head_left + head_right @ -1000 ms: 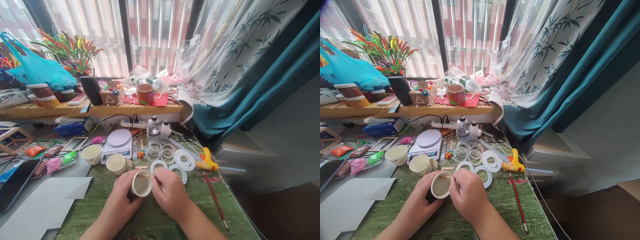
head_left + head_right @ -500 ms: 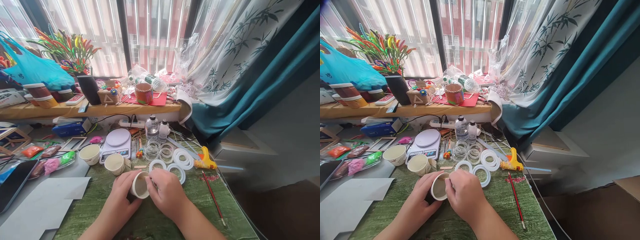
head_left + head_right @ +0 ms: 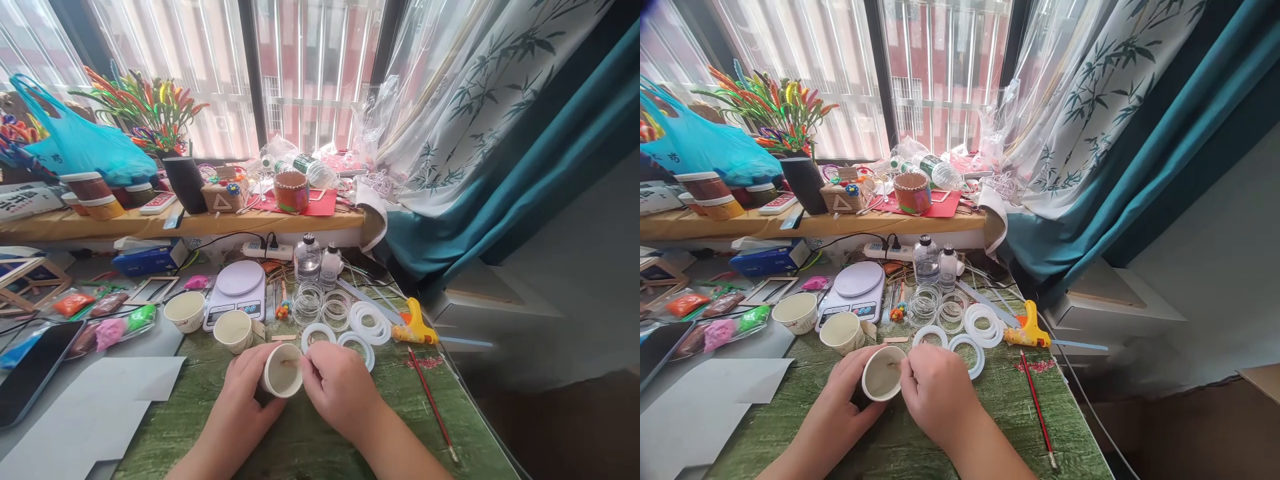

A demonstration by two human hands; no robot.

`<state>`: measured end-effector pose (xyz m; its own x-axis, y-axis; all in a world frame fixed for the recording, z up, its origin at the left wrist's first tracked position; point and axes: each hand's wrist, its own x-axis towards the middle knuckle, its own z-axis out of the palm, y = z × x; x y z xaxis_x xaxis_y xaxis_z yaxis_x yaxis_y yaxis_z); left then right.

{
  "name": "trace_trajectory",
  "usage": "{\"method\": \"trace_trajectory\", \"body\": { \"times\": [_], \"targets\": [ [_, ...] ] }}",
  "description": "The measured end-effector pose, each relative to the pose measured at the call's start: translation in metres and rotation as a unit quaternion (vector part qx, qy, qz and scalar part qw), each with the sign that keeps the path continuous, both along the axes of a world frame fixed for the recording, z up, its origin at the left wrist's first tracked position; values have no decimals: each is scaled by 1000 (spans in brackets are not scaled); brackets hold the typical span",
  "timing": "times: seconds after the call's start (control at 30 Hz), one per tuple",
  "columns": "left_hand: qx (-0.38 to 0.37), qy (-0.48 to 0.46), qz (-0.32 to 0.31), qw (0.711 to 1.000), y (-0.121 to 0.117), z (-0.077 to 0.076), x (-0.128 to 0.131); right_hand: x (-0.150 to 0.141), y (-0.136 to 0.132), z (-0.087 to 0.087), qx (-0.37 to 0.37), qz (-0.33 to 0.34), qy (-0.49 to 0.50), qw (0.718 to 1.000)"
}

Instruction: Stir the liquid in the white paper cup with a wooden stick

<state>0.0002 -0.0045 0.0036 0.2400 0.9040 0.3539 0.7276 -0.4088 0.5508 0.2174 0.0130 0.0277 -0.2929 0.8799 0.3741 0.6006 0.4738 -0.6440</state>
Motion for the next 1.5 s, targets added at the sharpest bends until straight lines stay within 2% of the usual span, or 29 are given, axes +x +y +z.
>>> {"method": "trace_trajectory", "body": {
  "times": [0.07, 0.13, 0.2, 0.27, 0.33, 0.5, 0.57, 0.67, 0.77, 0.87, 0.93, 1.03, 1.2, 1.33, 1.4, 1.43, 1.5],
  "targets": [
    [8, -8, 5, 1000, 0, 0, 0, -3, -2, 3, -99, 6, 52, 994],
    [16, -13, 7, 1000, 0, -1, 0, -6, -2, 6, -192, 1, 133, 972],
    [23, -16, 7, 1000, 1, -3, -1, -6, -2, 8, -226, -12, 209, 951],
    [26, -17, 5, 1000, 2, -5, -2, -4, -1, 8, -208, -27, 252, 945],
    [26, -18, 1, 999, 2, -7, -3, -1, 1, 6, -167, -35, 252, 953],
    [22, -20, -7, 1000, 3, -5, -3, 5, 3, 1, -14, -22, 118, 993],
    [26, -22, -8, 999, 4, -3, -2, 4, 3, 1, -5, -7, 68, 998],
    [19, -23, -9, 1000, 3, -2, -1, 0, 2, 3, -111, 3, 85, 990],
    [0, -23, -5, 1000, 2, -4, -3, -4, 2, 4, -244, 1, 186, 952],
    [-14, -18, -2, 1000, 1, -7, -5, -4, 3, 2, -307, -21, 275, 911],
    [-21, -17, -1, 1000, 1, -9, -7, -3, 5, 0, -291, -35, 299, 908],
    [-25, -21, 1, 999, 2, -12, -8, 0, 6, -2, -240, -42, 303, 921],
    [-18, -27, 4, 999, 3, -13, -8, 3, 6, -3, -203, -52, 298, 931],
    [-19, -28, -4, 999, 2, -12, -7, 5, 5, -2, -85, -24, 178, 980],
    [-8, -31, -8, 999, 2, -10, -6, 4, 4, -1, -33, 3, 105, 994],
    [-1, -33, -8, 999, 3, -9, -6, 2, 3, 0, -38, 14, 82, 996],
    [9, -39, -5, 999, 3, -7, -5, -2, 2, 1, -107, 27, 85, 990]
  ]
}}
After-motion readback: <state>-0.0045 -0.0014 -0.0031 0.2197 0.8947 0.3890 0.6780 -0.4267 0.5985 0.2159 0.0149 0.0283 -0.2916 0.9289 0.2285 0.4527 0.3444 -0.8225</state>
